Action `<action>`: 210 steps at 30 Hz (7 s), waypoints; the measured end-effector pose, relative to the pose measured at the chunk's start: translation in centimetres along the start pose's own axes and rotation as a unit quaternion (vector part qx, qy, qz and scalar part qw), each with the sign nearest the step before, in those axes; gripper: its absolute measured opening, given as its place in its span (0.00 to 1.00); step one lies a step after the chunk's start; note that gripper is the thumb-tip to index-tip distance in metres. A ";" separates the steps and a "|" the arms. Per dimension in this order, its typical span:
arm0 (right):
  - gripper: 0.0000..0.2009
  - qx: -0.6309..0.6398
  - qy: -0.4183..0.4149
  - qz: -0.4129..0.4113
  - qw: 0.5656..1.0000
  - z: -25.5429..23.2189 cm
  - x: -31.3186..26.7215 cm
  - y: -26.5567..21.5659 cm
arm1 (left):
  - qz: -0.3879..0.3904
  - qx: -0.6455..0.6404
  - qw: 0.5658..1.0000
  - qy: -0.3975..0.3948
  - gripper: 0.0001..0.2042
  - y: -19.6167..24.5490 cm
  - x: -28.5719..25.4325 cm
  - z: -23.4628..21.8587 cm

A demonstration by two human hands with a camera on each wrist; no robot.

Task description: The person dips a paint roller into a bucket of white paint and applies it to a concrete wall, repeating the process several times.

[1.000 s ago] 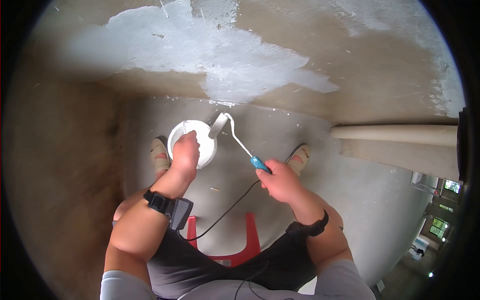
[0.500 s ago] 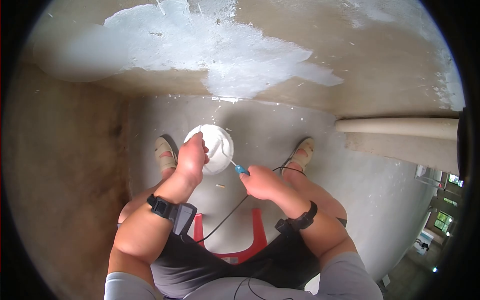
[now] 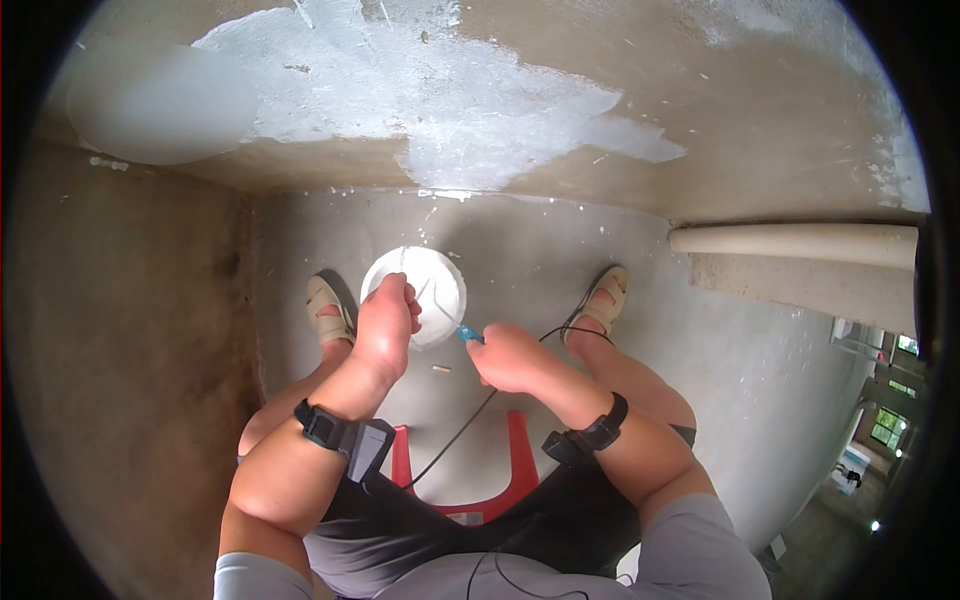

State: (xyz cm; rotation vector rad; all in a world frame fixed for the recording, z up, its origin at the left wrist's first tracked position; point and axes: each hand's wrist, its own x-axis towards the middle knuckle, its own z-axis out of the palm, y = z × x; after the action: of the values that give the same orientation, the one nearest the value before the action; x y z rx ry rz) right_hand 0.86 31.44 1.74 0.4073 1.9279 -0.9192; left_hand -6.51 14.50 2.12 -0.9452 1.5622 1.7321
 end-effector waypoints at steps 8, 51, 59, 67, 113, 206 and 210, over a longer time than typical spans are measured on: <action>0.21 -0.056 -0.004 -0.007 0.998 -0.6 -0.8 -0.5 | 0.013 -0.029 0.999 0.029 0.13 0.1 1.2 -1.4; 0.15 0.286 0.088 -0.062 0.952 -5.0 -9.1 6.2 | 0.046 -0.016 0.999 0.018 0.14 1.3 -0.4 2.1; 0.15 0.434 0.171 -0.153 0.871 -7.0 -10.4 10.5 | 0.012 -0.011 0.999 -0.039 0.14 0.1 0.4 6.1; 0.15 0.521 0.252 -0.195 0.792 -7.1 -10.8 11.2 | 0.004 -0.011 0.999 -0.033 0.13 -0.3 -0.3 10.4; 0.12 0.631 0.137 -0.033 0.763 -8.8 3.7 7.5 | -0.020 0.032 0.999 -0.032 0.12 1.0 -1.1 9.5; 0.12 0.204 0.322 -0.029 0.924 -4.2 2.7 8.4 | -0.001 0.080 0.997 -0.023 0.13 -0.1 0.3 7.7; 0.09 0.345 0.259 0.000 0.902 -3.8 2.1 8.7 | -0.003 0.082 0.996 -0.031 0.13 -0.6 0.1 8.0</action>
State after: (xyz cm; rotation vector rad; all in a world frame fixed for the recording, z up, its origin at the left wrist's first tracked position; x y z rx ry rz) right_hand 2.78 39.88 -2.78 1.1640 1.9991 -1.6175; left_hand -6.86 22.56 2.08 -0.8068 1.6298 1.5866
